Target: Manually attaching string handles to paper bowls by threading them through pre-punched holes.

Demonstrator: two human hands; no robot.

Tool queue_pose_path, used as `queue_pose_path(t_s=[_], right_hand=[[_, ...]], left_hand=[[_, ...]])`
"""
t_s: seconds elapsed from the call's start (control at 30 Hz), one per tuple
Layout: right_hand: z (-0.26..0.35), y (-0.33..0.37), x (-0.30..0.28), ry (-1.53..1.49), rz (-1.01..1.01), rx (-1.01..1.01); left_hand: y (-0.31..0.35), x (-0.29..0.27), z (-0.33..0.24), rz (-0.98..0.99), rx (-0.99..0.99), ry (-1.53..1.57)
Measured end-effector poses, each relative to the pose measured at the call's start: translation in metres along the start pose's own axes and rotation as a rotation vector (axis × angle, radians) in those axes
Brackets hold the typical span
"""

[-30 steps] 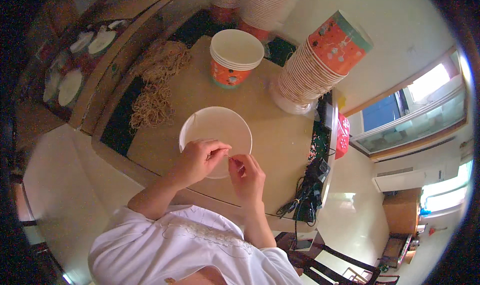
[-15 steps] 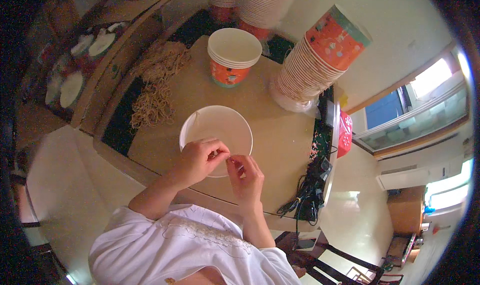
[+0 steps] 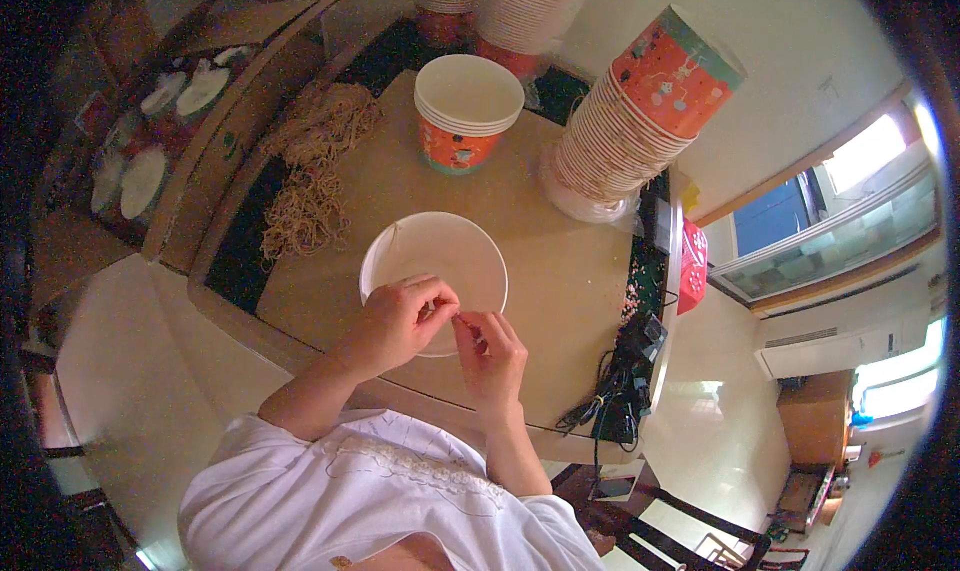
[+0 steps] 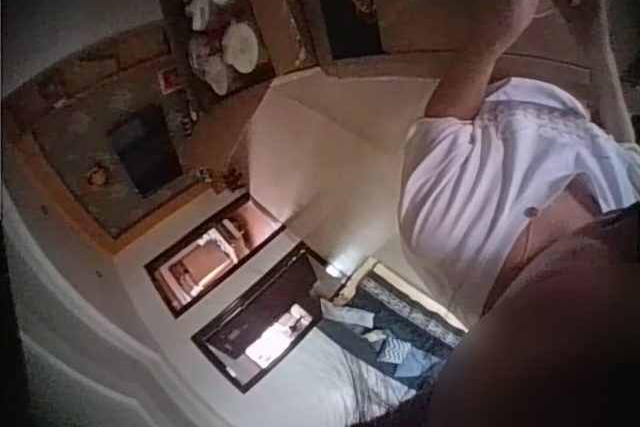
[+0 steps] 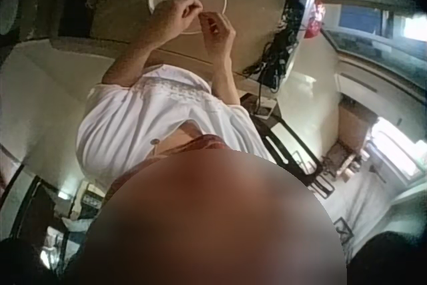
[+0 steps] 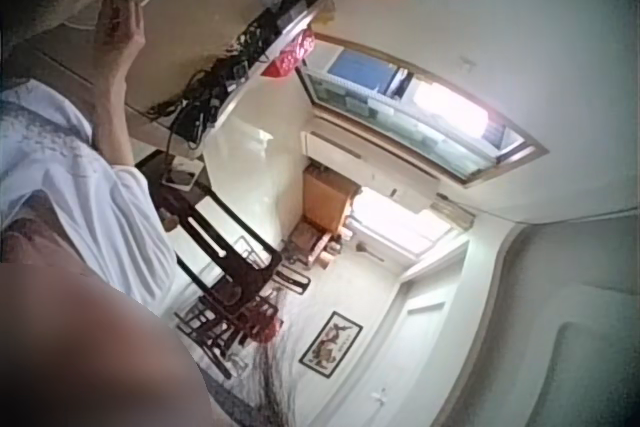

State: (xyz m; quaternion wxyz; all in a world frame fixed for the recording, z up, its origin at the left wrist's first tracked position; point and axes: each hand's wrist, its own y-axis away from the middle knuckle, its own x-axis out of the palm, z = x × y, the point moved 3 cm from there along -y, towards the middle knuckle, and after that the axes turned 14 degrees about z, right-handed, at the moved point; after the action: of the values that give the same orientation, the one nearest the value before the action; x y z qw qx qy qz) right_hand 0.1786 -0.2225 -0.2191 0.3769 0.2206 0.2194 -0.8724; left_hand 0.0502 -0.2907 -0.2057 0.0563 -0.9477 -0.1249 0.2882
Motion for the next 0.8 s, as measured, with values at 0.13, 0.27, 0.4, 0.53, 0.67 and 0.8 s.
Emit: queue_pose_path(t_s=[0.13,0.27,0.4,0.53,0.67,0.8], right_hand=[[-0.0027,0.0016,0.0010,-0.016,-0.011,-0.009],[-0.0029,0.0014,0.0014,-0.055,-0.027,0.031],[-0.0031,0.0011,0.0008,-0.014,-0.005,0.000],[-0.0030,0.0006,0.0002,0.002,-0.005,-0.020],[-0.0030,0.0002,0.0004,-0.009,0.005,-0.028],[-0.0048,0.0007,0.0005,-0.019,-0.006,-0.014]], left_hand=[[-0.0010,-0.0008,-0.0013,0.000,-0.001,-0.006],[-0.0016,-0.0007,-0.0020,-0.004,0.008,-0.008],[-0.0018,-0.0007,-0.0016,-0.010,0.000,0.002],[-0.0019,-0.0007,-0.0030,-0.009,0.002,-0.004],[-0.0016,-0.0014,-0.0031,-0.039,0.008,-0.020],[-0.0013,-0.0043,-0.0074,-0.012,-0.002,-0.041]])
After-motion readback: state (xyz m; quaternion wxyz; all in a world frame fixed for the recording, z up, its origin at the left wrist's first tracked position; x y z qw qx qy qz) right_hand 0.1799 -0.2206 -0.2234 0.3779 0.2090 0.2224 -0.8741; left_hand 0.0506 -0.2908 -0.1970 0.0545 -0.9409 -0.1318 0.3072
